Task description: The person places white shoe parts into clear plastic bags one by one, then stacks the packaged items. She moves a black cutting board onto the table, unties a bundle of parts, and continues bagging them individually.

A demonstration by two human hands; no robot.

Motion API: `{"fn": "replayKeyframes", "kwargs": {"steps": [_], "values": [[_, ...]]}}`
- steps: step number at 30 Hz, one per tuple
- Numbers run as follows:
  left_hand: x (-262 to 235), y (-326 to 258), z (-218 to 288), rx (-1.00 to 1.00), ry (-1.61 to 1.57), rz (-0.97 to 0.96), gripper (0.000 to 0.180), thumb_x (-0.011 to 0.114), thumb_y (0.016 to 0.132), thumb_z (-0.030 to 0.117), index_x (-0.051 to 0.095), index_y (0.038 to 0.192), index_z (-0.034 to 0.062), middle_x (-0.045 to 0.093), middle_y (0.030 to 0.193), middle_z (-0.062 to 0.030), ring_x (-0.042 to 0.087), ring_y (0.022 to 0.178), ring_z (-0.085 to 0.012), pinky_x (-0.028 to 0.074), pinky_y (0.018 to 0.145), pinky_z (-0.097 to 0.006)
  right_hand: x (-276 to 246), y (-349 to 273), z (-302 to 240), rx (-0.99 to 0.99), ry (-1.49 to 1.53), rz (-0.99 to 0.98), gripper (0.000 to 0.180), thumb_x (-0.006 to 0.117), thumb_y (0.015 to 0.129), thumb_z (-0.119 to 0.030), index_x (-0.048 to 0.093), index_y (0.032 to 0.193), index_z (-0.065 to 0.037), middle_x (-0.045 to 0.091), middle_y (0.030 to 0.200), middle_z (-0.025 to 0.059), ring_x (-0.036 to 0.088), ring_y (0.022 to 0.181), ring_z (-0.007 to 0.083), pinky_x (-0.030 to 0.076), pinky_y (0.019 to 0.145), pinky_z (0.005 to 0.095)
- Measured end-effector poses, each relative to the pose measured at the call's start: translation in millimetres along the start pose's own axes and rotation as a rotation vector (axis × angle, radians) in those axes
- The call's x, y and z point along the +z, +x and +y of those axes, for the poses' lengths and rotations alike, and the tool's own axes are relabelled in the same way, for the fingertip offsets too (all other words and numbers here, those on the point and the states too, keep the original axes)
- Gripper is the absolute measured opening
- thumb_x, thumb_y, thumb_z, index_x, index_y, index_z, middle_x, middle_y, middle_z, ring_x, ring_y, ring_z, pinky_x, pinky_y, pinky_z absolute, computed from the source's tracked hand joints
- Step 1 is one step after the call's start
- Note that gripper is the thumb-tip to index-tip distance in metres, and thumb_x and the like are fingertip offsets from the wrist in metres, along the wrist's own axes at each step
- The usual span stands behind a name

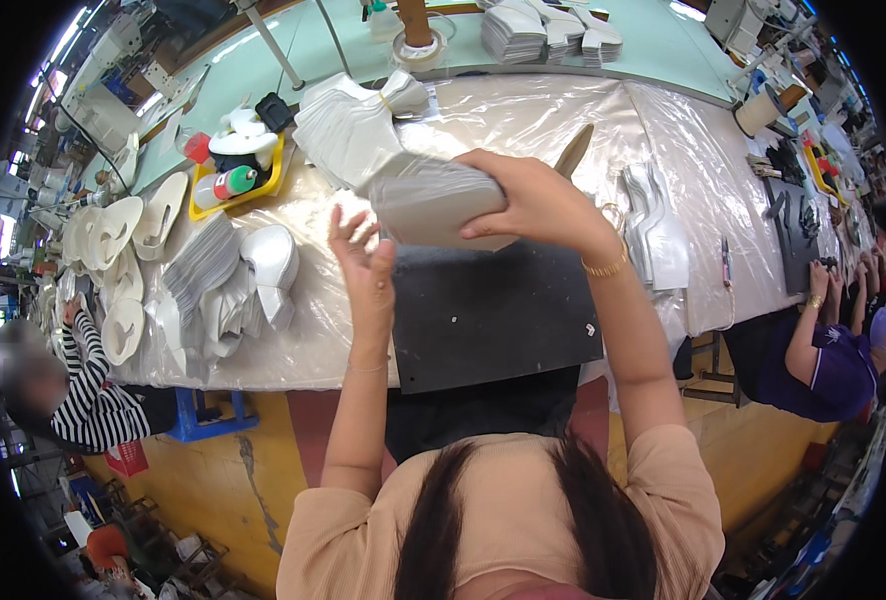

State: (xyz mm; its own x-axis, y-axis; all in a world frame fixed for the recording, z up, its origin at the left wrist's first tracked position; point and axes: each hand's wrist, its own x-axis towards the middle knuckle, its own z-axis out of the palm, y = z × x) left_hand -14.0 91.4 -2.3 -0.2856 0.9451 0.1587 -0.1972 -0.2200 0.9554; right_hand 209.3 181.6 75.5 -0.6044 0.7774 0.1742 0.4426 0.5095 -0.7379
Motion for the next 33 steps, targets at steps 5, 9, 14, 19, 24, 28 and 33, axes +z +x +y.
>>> {"fn": "replayKeyframes", "kwargs": {"steps": [5, 9, 14, 19, 24, 28, 33], "values": [[-17.2, -3.6, -29.6, 0.12, 0.741, -0.038, 0.114, 0.085, 0.07, 0.046, 0.02, 0.153, 0.004, 0.021, 0.154, -0.0256, 0.03, 0.139, -0.0419, 0.028, 0.114, -0.047, 55.6, 39.7, 33.4, 0.152, -0.405, -0.315, 0.129, 0.094, 0.05, -0.039, 0.021, 0.155, -0.023, 0.023, 0.159, 0.0135, 0.05, 0.126, 0.045, 0.043, 0.102, 0.0534], [-11.8, -9.3, -45.3, 0.048, 1.014, -0.259, 0.112, 0.087, 0.069, 0.044, 0.024, 0.153, 0.0071, 0.011, 0.156, -0.031, 0.022, 0.143, -0.0468, 0.028, 0.115, -0.049, 59.7, 31.8, 48.4, -0.018, -0.592, -0.125, 0.115, 0.09, 0.059, -0.041, 0.029, 0.153, -0.017, 0.03, 0.156, 0.016, 0.038, 0.136, 0.0442, 0.036, 0.11, 0.0482], [-7.8, -15.2, -43.0, 0.124, 1.095, -0.217, 0.113, 0.088, 0.065, 0.044, 0.026, 0.154, 0.0099, 0.007, 0.156, -0.0342, 0.015, 0.143, -0.0534, 0.024, 0.115, -0.054, 31.6, -28.0, 47.4, 0.028, -0.146, 0.311, 0.048, 0.068, 0.086, -0.013, 0.056, 0.132, -0.008, 0.053, 0.134, 0.0171, 0.051, 0.124, 0.0352, 0.042, 0.103, 0.038], [7.3, -39.6, -46.2, 0.504, 1.111, -0.216, 0.092, 0.084, 0.074, 0.026, 0.035, 0.151, 0.0103, 0.012, 0.159, -0.0281, 0.015, 0.147, -0.0472, 0.019, 0.117, -0.057, 74.6, -98.7, 36.8, -0.013, -0.404, 0.323, 0.047, 0.064, 0.082, -0.002, 0.06, 0.129, -0.009, 0.054, 0.133, 0.01, 0.051, 0.124, 0.0303, 0.04, 0.102, 0.0436], [22.8, -49.8, -55.9, 0.425, 1.232, -0.5, 0.077, 0.078, 0.081, 0.026, 0.042, 0.148, 0.0133, 0.025, 0.159, -0.0209, 0.016, 0.149, -0.0409, 0.014, 0.117, -0.058, 98.8, -111.7, 43.3, 0.023, -0.547, 0.215, 0.052, 0.059, 0.081, 0.0, 0.06, 0.132, -0.013, 0.047, 0.145, 0.0083, 0.042, 0.134, 0.029, 0.036, 0.106, 0.0451], [23.0, -48.9, -55.7, 0.441, 1.206, -0.467, 0.074, 0.077, 0.081, 0.03, 0.045, 0.146, 0.0156, 0.027, 0.159, -0.0153, 0.019, 0.149, -0.0368, 0.014, 0.117, -0.057, 98.6, -113.8, 41.6, -0.016, -0.578, 0.237, 0.048, 0.061, 0.081, -0.001, 0.062, 0.128, -0.011, 0.05, 0.14, 0.0091, 0.046, 0.129, 0.0296, 0.039, 0.103, 0.0441], [22.2, -49.5, -58.0, 0.485, 1.227, -0.406, 0.063, 0.078, 0.081, 0.027, 0.055, 0.138, 0.0148, 0.037, 0.155, -0.0126, 0.027, 0.146, -0.033, 0.019, 0.117, -0.053, 111.0, -113.9, 32.9, 0.258, -0.036, 0.435, 0.03, 0.066, 0.084, -0.005, 0.066, 0.113, -0.002, 0.058, 0.117, 0.0133, 0.057, 0.106, 0.0311, 0.047, 0.09, 0.0393]]}}
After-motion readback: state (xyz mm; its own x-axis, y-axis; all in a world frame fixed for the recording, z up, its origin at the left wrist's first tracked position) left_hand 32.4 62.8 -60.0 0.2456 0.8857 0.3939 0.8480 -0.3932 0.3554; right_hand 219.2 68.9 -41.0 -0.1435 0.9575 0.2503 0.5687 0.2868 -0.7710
